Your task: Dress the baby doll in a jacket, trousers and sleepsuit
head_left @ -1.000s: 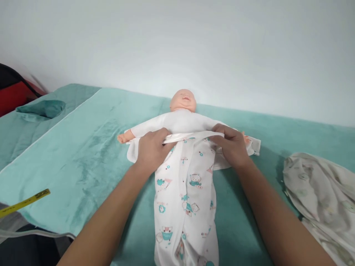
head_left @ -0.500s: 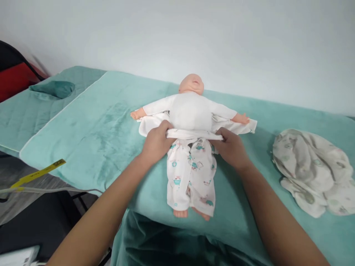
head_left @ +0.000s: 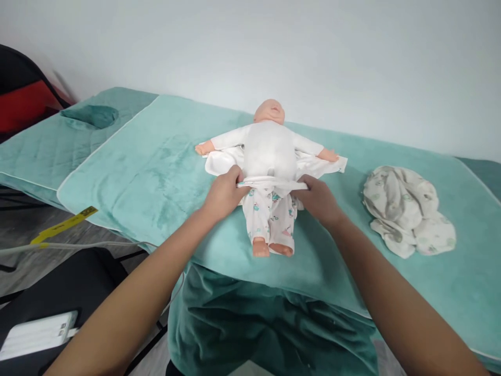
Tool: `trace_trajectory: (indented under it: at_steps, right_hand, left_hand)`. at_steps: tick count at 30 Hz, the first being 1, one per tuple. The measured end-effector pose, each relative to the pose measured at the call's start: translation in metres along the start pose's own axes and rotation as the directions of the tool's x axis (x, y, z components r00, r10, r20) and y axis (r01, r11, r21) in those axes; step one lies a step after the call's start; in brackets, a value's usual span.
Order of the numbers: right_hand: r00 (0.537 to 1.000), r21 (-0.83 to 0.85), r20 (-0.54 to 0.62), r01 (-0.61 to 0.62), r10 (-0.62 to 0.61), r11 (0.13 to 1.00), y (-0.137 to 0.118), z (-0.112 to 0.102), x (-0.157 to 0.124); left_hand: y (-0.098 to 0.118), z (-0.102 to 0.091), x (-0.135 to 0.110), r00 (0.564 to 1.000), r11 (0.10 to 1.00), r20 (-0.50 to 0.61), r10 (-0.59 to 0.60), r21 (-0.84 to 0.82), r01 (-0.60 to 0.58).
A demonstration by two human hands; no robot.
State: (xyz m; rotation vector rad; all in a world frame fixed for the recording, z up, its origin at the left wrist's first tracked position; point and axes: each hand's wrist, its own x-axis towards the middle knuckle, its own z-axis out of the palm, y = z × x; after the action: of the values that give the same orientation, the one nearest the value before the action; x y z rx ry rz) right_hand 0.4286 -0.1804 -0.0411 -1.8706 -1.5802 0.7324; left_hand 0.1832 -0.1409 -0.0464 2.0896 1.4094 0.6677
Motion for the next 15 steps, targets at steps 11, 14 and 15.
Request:
trace_trajectory:
  at_steps: [11,14,15]
  right_hand:
    - [0.965,-0.203,0.258,0.106,-0.052,0.973,-0.005,-0.003,-0.042]
    - [0.980,-0.081,0.195,0.037,-0.020,0.996,-0.006,-0.004,-0.039]
    - [0.982,-0.040,0.187,0.019,-0.011,0.999,-0.005,-0.005,-0.041]
  left_hand:
    - [-0.005,0.009,-0.035,0.957,0.961,0.142,0.254,0.071,-0.266]
    - [0.003,0.008,-0.039,0.996,0.996,0.064,0.061,0.054,-0.065]
    - [0.005,0.006,-0.042,0.999,1.000,0.053,-0.006,0.014,0.005]
